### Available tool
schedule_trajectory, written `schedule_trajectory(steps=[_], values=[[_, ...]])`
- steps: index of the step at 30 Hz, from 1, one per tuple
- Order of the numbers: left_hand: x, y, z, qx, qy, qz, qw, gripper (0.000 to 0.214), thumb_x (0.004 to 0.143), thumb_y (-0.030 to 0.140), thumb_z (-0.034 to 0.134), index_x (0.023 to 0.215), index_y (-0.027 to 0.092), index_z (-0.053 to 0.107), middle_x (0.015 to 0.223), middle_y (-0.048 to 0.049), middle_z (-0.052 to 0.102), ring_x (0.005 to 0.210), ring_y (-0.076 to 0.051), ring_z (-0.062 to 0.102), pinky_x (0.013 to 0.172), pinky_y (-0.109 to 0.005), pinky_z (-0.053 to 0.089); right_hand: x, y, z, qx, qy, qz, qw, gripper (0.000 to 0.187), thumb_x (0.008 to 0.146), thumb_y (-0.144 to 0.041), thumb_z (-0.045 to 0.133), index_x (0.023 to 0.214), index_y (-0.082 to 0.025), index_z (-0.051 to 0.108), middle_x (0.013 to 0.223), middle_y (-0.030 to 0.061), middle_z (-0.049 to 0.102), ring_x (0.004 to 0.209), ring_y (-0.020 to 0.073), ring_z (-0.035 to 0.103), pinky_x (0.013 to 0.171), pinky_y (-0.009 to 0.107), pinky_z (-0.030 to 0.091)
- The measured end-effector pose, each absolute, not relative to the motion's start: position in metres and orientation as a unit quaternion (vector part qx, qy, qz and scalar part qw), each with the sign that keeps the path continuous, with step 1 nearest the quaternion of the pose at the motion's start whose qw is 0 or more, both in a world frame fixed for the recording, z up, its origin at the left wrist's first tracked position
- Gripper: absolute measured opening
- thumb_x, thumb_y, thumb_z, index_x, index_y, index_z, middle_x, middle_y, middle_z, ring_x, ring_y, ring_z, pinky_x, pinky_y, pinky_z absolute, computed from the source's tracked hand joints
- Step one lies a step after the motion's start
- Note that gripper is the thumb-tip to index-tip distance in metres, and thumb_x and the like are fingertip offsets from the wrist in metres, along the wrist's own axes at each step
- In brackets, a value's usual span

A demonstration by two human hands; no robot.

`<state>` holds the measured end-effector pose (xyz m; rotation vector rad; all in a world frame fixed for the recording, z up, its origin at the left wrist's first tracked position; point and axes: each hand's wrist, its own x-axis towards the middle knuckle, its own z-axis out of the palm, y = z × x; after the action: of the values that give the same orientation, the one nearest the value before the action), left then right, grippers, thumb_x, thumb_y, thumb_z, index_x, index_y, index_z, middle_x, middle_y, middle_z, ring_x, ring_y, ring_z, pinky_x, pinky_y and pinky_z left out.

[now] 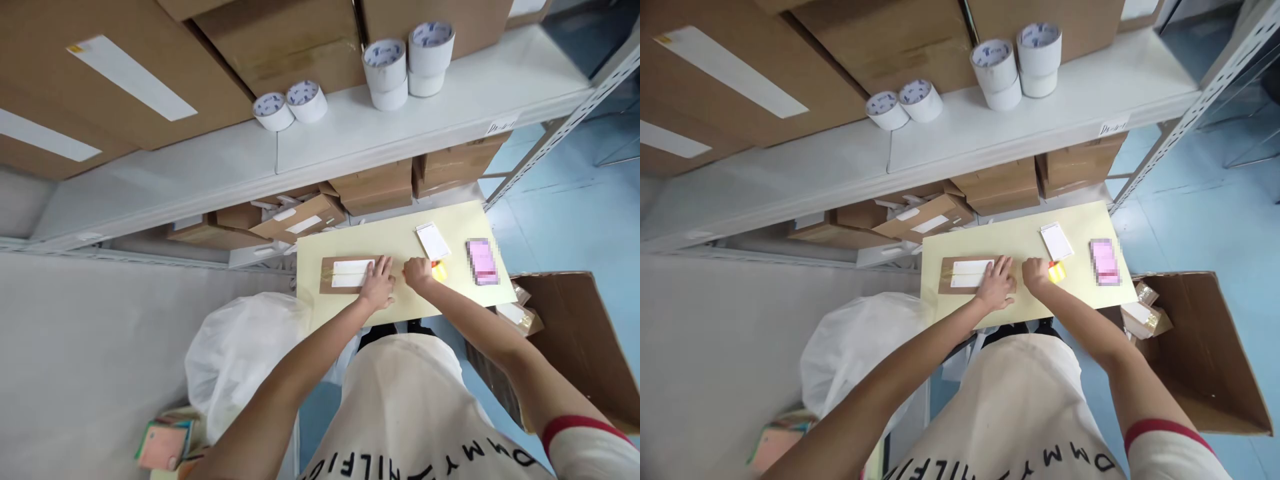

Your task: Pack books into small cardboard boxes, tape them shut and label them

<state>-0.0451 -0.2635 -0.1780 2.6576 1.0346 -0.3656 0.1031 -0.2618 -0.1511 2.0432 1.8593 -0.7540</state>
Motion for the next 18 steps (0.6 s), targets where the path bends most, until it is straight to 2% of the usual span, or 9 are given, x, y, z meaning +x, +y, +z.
schedule_trajectory(steps=[2, 4, 6, 8, 11, 14, 16, 18], values=[[-0.038, -0.266, -0.18, 0.906, 0.382, -0.107, 0.144, 0.065, 0.063, 0.043, 0.082, 0.121, 0.017, 0.066, 0.16, -0.0188, 0.021, 0.147, -0.046, 0.008, 0.115, -0.066, 0.004, 0.111, -0.278, -0.159, 0.722, 0.639, -0.242, 0.109, 0.039, 0.092, -0.047, 0.05, 0.099, -0.012, 0.067, 0.096, 0.0185, 0.071, 0.09, 0.029, 0.068, 0.069, 0.034, 0.045], [-0.039, -0.266, -0.182, 0.897, 0.395, -0.072, 0.184, 0.086, 0.064, 0.05, 0.08, 0.138, 0.016, 0.053, 0.161, -0.0215, 0.014, 0.148, -0.045, 0.007, 0.115, -0.067, 0.004, 0.128, -0.301, -0.173, 0.746, 0.627, -0.217, 0.061, 0.043, 0.095, -0.048, 0.042, 0.102, -0.011, 0.063, 0.097, 0.0182, 0.07, 0.089, 0.0286, 0.067, 0.072, 0.035, 0.045], [-0.048, -0.264, -0.184, 0.885, 0.402, -0.026, 0.234, 0.098, 0.071, 0.056, 0.072, 0.151, 0.017, 0.031, 0.162, -0.022, 0.006, 0.149, -0.042, 0.004, 0.115, -0.064, 0.009, 0.143, -0.324, -0.193, 0.761, 0.616, -0.199, 0.036, 0.033, 0.096, -0.036, 0.04, 0.103, -0.01, 0.06, 0.1, 0.0185, 0.069, 0.092, 0.0279, 0.066, 0.078, 0.035, 0.044], [-0.067, -0.262, -0.186, 0.863, 0.43, 0.031, 0.265, 0.093, 0.081, 0.056, 0.061, 0.154, 0.017, 0.02, 0.163, -0.0206, 0.004, 0.15, -0.039, 0.001, 0.116, -0.061, 0.013, 0.151, -0.343, -0.216, 0.776, 0.602, -0.187, 0.037, 0.025, 0.093, -0.024, 0.043, 0.104, -0.008, 0.058, 0.1, 0.019, 0.067, 0.095, 0.029, 0.064, 0.081, 0.037, 0.043], [-0.108, -0.262, -0.189, 0.791, 0.538, 0.133, 0.259, 0.078, 0.089, 0.054, 0.05, 0.152, 0.015, 0.025, 0.163, -0.0189, 0.005, 0.15, -0.037, -0.003, 0.117, -0.06, 0.009, 0.152, -0.361, -0.243, 0.775, 0.604, -0.184, 0.032, 0.024, 0.09, -0.017, 0.043, 0.107, -0.007, 0.057, 0.098, 0.0188, 0.067, 0.094, 0.0292, 0.063, 0.08, 0.038, 0.043], [-0.155, -0.261, -0.192, 0.651, 0.67, 0.218, 0.284, 0.082, 0.087, 0.056, 0.051, 0.151, 0.012, 0.024, 0.163, -0.0176, 0.002, 0.15, -0.033, -0.005, 0.12, -0.053, 0.004, 0.151, -0.372, -0.251, 0.769, 0.614, -0.174, 0.021, 0.027, 0.088, -0.014, 0.044, 0.112, -0.009, 0.055, 0.102, 0.0188, 0.065, 0.097, 0.0294, 0.061, 0.083, 0.039, 0.043], [-0.182, -0.258, -0.195, 0.571, 0.714, 0.247, 0.321, 0.082, 0.087, 0.057, 0.051, 0.149, 0.01, 0.025, 0.163, -0.0189, 0.007, 0.151, -0.033, 0.003, 0.121, -0.05, 0.008, 0.148, -0.374, -0.248, 0.77, 0.622, -0.139, -0.018, 0.036, 0.086, -0.016, 0.048, 0.121, -0.009, 0.052, 0.114, 0.0217, 0.062, 0.107, 0.0327, 0.057, 0.092, 0.044, 0.041], [-0.201, -0.254, -0.2, 0.536, 0.719, 0.269, 0.351, 0.078, 0.087, 0.061, 0.048, 0.145, 0.01, 0.034, 0.159, -0.0209, 0.023, 0.148, -0.037, 0.017, 0.119, -0.052, 0.017, 0.141, -0.371, -0.243, 0.759, 0.636, -0.111, -0.085, 0.051, 0.084, -0.022, 0.054, 0.132, -0.009, 0.044, 0.126, 0.0238, 0.055, 0.118, 0.0361, 0.051, 0.099, 0.049, 0.038]])
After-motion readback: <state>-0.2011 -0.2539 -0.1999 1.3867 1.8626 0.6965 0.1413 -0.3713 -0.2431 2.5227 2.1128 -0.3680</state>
